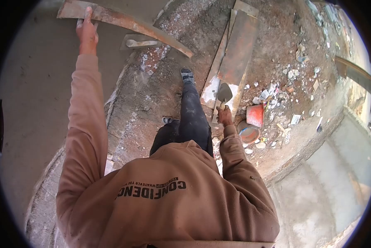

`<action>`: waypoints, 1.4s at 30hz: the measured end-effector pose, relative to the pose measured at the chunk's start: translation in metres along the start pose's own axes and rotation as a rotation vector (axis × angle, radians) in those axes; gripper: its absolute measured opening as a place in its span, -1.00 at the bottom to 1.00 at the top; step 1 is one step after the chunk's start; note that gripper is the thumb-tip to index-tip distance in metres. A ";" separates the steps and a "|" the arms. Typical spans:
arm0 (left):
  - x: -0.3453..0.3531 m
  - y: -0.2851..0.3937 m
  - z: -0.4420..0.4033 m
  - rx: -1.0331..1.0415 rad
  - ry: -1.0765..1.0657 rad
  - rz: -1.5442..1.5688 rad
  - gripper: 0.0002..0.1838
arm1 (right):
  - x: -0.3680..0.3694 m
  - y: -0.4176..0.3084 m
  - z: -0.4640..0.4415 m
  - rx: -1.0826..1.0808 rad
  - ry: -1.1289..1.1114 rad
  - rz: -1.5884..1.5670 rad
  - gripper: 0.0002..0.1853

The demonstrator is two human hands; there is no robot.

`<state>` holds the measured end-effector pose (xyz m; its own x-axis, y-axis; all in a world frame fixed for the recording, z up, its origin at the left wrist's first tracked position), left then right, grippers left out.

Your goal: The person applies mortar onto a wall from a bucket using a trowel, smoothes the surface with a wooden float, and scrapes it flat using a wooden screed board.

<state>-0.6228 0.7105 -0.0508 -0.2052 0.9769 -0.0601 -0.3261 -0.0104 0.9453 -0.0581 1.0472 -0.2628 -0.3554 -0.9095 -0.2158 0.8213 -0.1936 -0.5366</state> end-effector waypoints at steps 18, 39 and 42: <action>-0.168 -0.060 0.513 -0.270 0.319 -0.168 -0.43 | -0.020 0.022 -0.097 -0.561 -0.679 1.305 -0.78; -0.500 -0.112 0.906 0.135 1.138 -0.109 -0.53 | 0.224 0.095 0.130 -1.113 -1.287 2.200 -0.48; -0.582 -0.112 0.923 0.210 1.258 0.015 -0.50 | 0.280 0.139 0.124 -0.930 -1.207 2.120 -0.45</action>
<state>0.3853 0.3406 0.1740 -0.9744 0.1006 -0.2012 -0.1880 0.1272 0.9739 0.0121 0.7202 -0.2964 0.6759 0.5430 -0.4983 -0.7369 0.5083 -0.4457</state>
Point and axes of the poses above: each hand's wrist, its own z-axis away from the middle knuckle, its own x-axis out of the palm, y = z × x, the point moved 1 cm from there along -z, towards the middle knuckle, and after that the axes turned 12 degrees about -x, right-handed, at the moved point
